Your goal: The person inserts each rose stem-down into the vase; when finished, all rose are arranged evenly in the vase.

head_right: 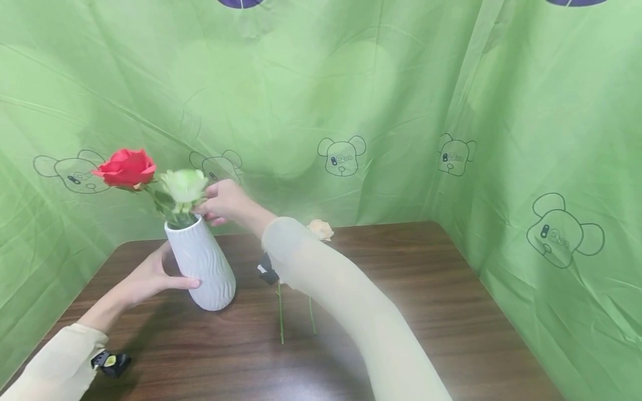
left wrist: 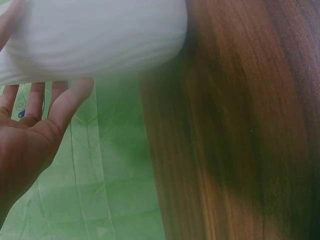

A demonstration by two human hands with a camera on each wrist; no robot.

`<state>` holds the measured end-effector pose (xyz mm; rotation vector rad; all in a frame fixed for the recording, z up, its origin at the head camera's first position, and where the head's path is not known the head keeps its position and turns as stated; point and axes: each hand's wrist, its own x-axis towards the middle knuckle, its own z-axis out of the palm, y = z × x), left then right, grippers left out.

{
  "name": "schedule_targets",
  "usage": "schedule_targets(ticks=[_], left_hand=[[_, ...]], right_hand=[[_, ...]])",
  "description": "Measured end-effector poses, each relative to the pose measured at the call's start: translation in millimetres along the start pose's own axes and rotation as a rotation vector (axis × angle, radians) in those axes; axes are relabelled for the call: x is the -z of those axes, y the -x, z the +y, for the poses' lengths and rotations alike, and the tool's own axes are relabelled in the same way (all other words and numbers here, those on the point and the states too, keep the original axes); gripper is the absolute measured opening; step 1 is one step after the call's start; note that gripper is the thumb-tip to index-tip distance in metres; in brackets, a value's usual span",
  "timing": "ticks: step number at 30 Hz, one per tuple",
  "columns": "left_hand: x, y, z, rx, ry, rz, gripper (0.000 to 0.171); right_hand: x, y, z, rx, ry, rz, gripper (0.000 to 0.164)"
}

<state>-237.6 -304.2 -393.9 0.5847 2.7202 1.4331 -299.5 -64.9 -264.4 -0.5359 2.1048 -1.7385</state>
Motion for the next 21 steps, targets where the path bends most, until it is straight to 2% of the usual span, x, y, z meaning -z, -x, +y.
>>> schedule_targets(ticks=[5, 11, 21], left_hand=[[-0.4, 0.1, -0.4, -0.008, 0.009, 0.001, 0.088], [-1.2, 0.2, -0.9, -0.005, 0.003, 0.007, 0.088], [-0.6, 1.0, -1.3, -0.001, -0.005, 0.009, 0.088]], right_hand=[[6, 2, 1, -0.036, -0.057, -0.029, 0.036], [20, 9, 0, -0.073, -0.069, -0.080, 0.029], [69, 24, 16, -0.122, -0.032, -0.071, 0.031]])
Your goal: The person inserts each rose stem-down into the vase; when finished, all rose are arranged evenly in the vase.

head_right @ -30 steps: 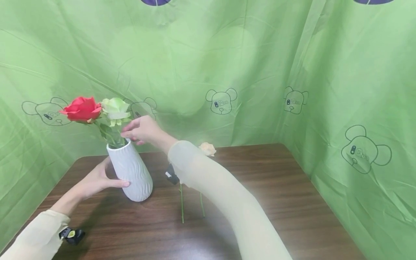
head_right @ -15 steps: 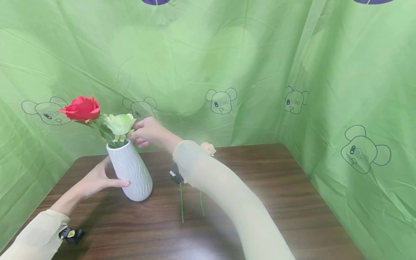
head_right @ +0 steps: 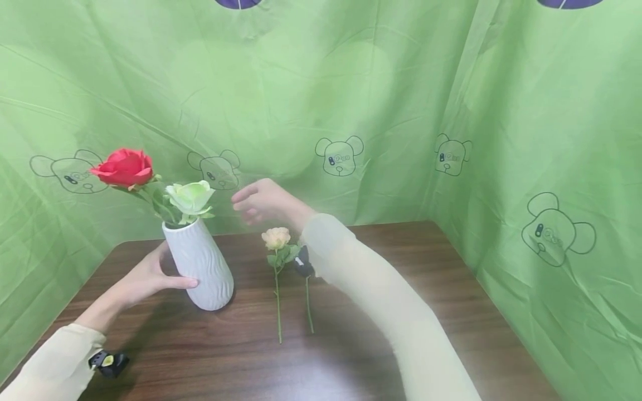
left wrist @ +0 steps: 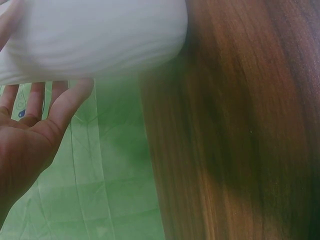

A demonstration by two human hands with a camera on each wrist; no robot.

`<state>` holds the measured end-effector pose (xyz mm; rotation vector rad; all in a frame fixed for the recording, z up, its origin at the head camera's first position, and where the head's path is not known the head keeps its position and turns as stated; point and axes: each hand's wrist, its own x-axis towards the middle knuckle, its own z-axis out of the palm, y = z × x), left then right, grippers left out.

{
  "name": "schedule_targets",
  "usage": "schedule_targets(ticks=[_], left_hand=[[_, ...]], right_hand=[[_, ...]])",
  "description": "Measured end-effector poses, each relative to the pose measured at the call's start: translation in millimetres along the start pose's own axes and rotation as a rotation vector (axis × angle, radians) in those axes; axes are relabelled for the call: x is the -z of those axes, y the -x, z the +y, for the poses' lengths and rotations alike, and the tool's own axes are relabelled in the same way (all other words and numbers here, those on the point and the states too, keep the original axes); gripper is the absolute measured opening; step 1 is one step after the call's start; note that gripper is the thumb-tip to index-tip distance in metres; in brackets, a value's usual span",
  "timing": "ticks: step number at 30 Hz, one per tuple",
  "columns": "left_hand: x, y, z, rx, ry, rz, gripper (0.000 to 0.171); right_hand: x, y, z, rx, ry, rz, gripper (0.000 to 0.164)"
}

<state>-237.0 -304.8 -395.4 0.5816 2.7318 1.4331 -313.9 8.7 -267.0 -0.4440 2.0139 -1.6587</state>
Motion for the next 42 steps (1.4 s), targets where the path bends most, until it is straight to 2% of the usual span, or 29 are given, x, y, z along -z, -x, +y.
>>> schedule_targets(ticks=[6, 12, 19, 24, 28, 33, 36, 42], left_hand=[[0.2, 0.8, 0.3, 0.009, -0.012, 0.004, 0.088], [0.2, -0.1, -0.1, 0.009, -0.013, 0.005, 0.088], [1.5, 0.5, 0.8, 0.014, -0.011, 0.003, 0.089], [0.7, 0.4, 1.2, 0.014, -0.005, 0.004, 0.089], [-0.4, 0.3, -0.4, 0.009, 0.009, 0.003, 0.089], [-1.3, 0.0, -0.7, 0.008, 0.017, 0.004, 0.089], [-2.9, -1.2, -0.3, 0.011, 0.022, 0.000, 0.089], [0.3, 0.8, 0.5, 0.017, 0.015, 0.001, 0.090]], right_hand=[[30, 12, 28, -0.050, 0.019, 0.040, 0.036], [53, 17, 78, -0.105, -0.044, 0.100, 0.039], [61, 21, 148, -0.136, -0.108, 0.223, 0.044], [62, 22, 181, -0.158, -0.117, 0.301, 0.050], [60, 23, 200, -0.180, -0.097, 0.367, 0.050], [56, 23, 218, -0.225, -0.070, 0.382, 0.049], [54, 24, 222, -0.241, -0.059, 0.407, 0.049], [47, 19, 222, -0.263, 0.043, 0.444, 0.045]])
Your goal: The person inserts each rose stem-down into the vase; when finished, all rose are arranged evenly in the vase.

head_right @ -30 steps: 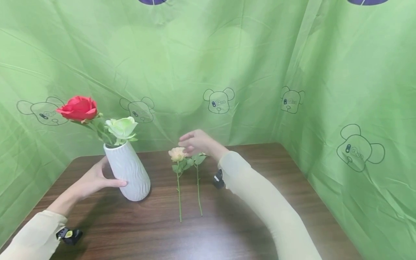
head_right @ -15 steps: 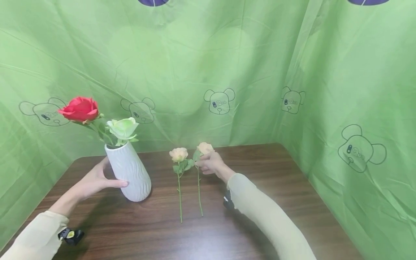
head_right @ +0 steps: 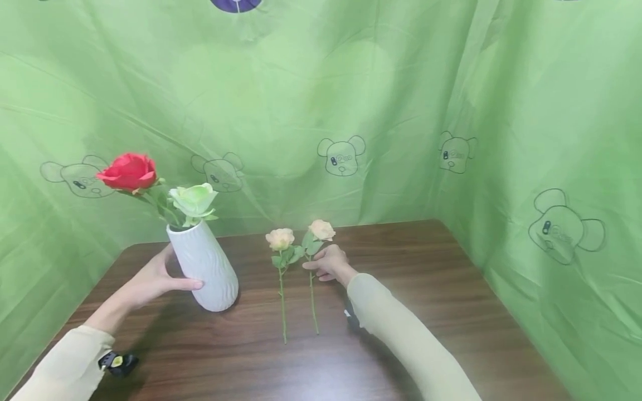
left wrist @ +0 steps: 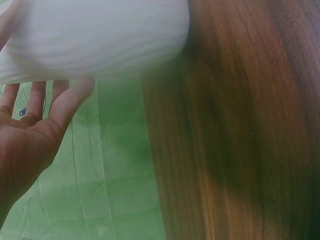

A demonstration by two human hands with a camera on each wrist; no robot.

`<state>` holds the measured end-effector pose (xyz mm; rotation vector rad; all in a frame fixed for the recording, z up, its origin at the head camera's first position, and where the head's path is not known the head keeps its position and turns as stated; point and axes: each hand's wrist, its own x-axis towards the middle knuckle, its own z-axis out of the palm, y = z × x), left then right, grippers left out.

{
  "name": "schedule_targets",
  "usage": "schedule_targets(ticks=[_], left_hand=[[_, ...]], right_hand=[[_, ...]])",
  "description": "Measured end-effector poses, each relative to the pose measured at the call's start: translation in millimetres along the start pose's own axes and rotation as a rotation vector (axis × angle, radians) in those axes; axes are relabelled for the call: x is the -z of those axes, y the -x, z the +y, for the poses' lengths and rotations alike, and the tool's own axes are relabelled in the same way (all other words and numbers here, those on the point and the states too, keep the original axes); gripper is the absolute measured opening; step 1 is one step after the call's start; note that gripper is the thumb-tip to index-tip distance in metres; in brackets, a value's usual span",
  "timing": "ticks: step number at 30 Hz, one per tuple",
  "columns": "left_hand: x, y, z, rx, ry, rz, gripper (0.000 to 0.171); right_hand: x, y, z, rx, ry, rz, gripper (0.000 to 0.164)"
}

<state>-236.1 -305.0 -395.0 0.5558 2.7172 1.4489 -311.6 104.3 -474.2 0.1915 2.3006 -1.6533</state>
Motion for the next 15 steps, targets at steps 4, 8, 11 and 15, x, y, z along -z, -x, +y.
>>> schedule_targets(ticks=[4, 8, 11, 15], left_hand=[[5.2, 3.3, 0.7, 0.000, -0.019, 0.011, 0.091], [7.7, 4.2, 2.6, 0.002, -0.024, 0.012, 0.089], [5.1, 3.0, 2.2, 0.000, -0.011, 0.010, 0.089], [-1.0, 2.0, -0.3, -0.005, 0.016, -0.001, 0.088]], right_hand=[[-6.8, -2.0, -3.9, 0.017, 0.052, 0.018, 0.038], [-10.0, -2.6, -6.7, 0.024, 0.093, 0.027, 0.030], [-8.6, -0.4, -7.3, 0.017, 0.112, 0.037, 0.026], [-6.3, 1.7, -2.4, -0.004, 0.123, 0.067, 0.024]])
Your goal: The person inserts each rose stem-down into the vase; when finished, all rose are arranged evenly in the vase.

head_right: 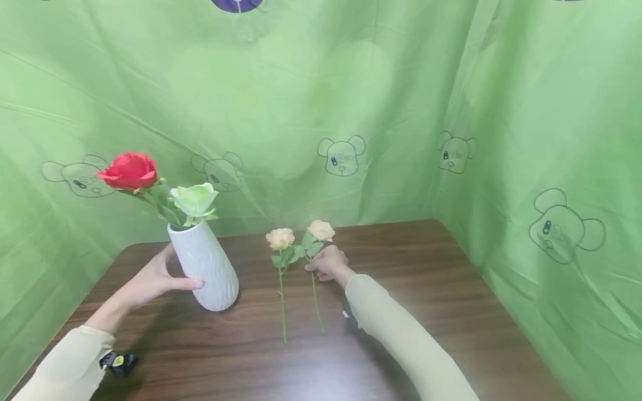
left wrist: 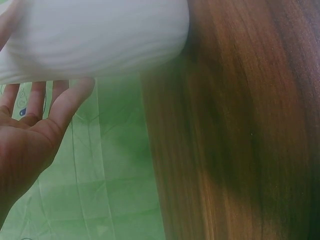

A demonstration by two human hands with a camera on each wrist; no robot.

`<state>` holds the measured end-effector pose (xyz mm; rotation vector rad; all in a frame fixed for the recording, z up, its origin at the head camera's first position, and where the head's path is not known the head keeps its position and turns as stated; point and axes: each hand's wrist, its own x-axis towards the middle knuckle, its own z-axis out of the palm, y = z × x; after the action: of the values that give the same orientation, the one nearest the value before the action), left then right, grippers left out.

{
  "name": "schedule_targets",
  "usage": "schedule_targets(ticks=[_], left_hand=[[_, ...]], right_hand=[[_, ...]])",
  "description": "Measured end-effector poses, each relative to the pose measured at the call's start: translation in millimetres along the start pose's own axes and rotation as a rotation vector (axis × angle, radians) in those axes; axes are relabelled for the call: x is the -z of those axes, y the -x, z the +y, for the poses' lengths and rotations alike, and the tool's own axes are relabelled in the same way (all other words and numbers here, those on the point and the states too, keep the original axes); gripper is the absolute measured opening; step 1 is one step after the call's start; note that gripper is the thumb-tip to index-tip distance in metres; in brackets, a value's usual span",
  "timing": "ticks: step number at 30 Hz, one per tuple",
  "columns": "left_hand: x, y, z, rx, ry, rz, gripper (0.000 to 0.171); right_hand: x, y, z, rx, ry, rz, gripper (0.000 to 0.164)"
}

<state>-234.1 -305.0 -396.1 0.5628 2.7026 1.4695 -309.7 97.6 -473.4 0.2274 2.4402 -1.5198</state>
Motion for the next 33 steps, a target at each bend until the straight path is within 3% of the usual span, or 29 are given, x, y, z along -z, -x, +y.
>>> schedule_targets(ticks=[12, 23, 33], left_hand=[[-0.9, 1.1, -3.2, -0.008, -0.010, 0.001, 0.088], [1.9, 0.5, 1.0, 0.017, -0.044, 0.003, 0.089], [0.2, -0.4, 0.5, 0.006, -0.027, 0.004, 0.089]], right_hand=[[-2, 2, 9, -0.006, -0.051, -0.034, 0.020], [3, 7, 4, -0.033, -0.116, -0.142, 0.021], [12, 12, 6, -0.070, -0.196, -0.203, 0.031]])
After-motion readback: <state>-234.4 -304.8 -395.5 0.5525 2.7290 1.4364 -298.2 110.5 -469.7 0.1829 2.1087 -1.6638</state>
